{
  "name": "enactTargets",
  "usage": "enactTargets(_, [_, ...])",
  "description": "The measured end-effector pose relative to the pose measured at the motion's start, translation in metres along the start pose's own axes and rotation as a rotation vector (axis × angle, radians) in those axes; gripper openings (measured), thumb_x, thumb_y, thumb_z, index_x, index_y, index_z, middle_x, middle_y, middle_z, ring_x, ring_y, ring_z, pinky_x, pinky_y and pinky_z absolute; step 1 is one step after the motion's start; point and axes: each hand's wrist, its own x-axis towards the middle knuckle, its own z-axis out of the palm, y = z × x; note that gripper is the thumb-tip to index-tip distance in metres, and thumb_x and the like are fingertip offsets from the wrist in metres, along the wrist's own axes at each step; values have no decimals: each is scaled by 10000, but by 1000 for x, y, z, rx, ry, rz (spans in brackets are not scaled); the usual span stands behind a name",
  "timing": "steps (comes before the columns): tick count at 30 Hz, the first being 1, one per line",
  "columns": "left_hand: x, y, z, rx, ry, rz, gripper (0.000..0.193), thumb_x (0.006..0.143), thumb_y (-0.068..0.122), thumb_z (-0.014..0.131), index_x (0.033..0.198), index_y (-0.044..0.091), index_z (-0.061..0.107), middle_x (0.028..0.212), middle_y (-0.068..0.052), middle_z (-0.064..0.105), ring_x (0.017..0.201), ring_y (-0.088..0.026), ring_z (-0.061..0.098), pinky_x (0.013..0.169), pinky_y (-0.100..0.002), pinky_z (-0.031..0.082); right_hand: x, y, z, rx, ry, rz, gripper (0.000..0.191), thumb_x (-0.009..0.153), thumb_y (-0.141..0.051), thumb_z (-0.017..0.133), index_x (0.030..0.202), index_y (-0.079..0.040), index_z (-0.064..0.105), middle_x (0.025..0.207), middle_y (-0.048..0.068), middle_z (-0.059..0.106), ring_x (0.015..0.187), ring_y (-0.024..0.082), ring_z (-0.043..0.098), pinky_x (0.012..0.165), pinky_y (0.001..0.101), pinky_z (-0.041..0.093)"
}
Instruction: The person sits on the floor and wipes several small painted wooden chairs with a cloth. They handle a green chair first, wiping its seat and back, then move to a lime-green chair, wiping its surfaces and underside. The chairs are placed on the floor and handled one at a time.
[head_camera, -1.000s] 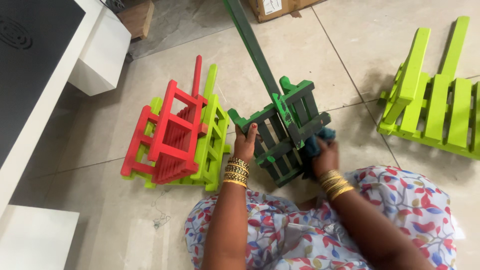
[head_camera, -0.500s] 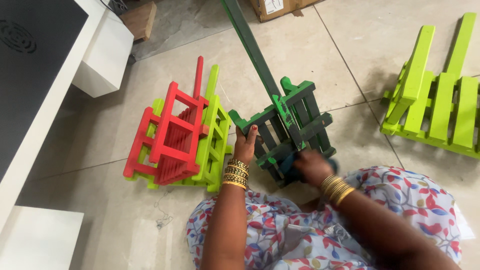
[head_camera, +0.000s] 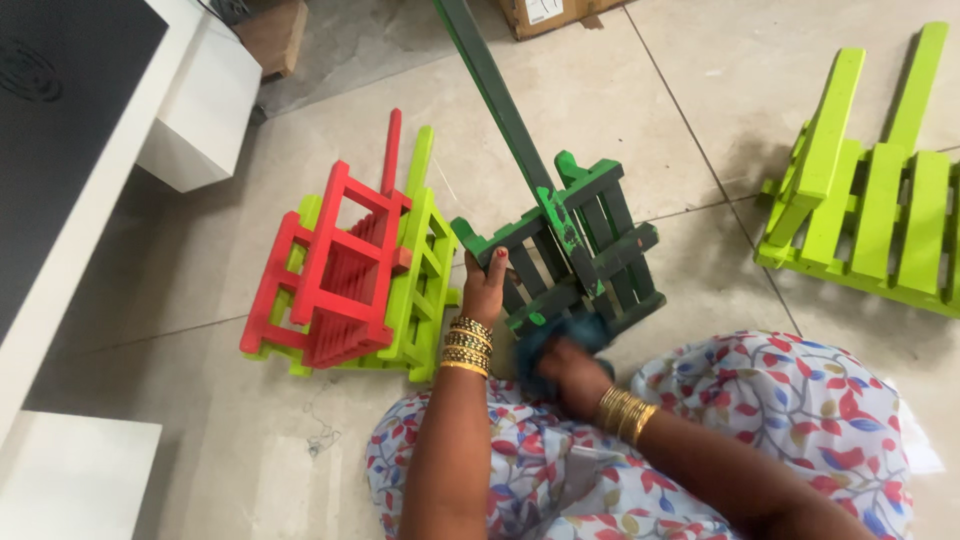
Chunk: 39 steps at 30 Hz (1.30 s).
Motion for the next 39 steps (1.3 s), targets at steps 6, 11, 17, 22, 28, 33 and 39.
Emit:
enactTargets(6, [-2, 3, -1, -165, -87, -18, 722, 953, 519, 667, 1419, 27, 417, 1034, -77, 631, 833, -188, 650, 761, -341, 548, 7, 51, -35, -335, -51, 132, 403, 791, -122, 699, 1182, -219, 681, 1296, 120, 581, 1228, 334, 561, 1069, 444, 487])
enactTargets(11, [-4, 6, -1, -199, -88, -1, 641, 968, 484, 672, 1356, 36, 429, 989, -53, 633, 776, -150, 659, 725, -304, 547, -9, 110, -103, -571, 77, 899, 419, 876, -131, 663, 1288, -205, 669, 1337, 165, 554, 1155, 355, 571, 993, 432, 521])
enactTargets(17, [-6, 4, -4, -184, -72, 5, 618, 965, 471, 671, 1343, 45, 432, 997, -44, 645, 776, -146, 663, 722, -297, 546, 4, 80, -75, -602, 58, 807, 266, 958, -206, 587, 1201, -220, 692, 1316, 145, 541, 1136, 360, 598, 879, 456, 583])
enactTargets(22, [-6, 0, -6, -148, -53, -13, 721, 950, 511, 671, 1418, 30, 409, 1107, -91, 666, 902, -191, 663, 816, -326, 541, -1, -3, -11, -344, -373, 490, 545, 835, -472, 718, 1274, -164, 621, 1293, 148, 497, 1185, 337, 528, 934, 449, 543])
enactTargets(28, [-5, -3, -12, -44, -51, -22, 843, 938, 581, 654, 1495, 30, 342, 1232, -109, 667, 1094, -222, 650, 956, -335, 508, 4, 6, -34, -606, -592, 309, 636, 707, -272, 814, 1313, -223, 629, 1409, 100, 446, 1269, 329, 474, 1018, 437, 500])
enactTargets(33, [-8, -4, -12, -157, -80, -63, 745, 922, 535, 668, 1412, 40, 405, 1016, -94, 664, 850, -197, 671, 789, -339, 558, 11, 78, -97, -718, -470, 768, 387, 889, -279, 749, 1227, -93, 717, 1395, 113, 542, 1239, 319, 564, 932, 426, 591])
enactTargets(39, [-2, -7, -9, -166, -39, -12, 719, 935, 533, 672, 1390, 33, 427, 1037, -70, 663, 853, -180, 664, 797, -333, 549, 3, 95, -113, -634, -319, 915, 622, 725, -200, 884, 1298, -230, 643, 1429, 105, 489, 1286, 377, 510, 927, 434, 584])
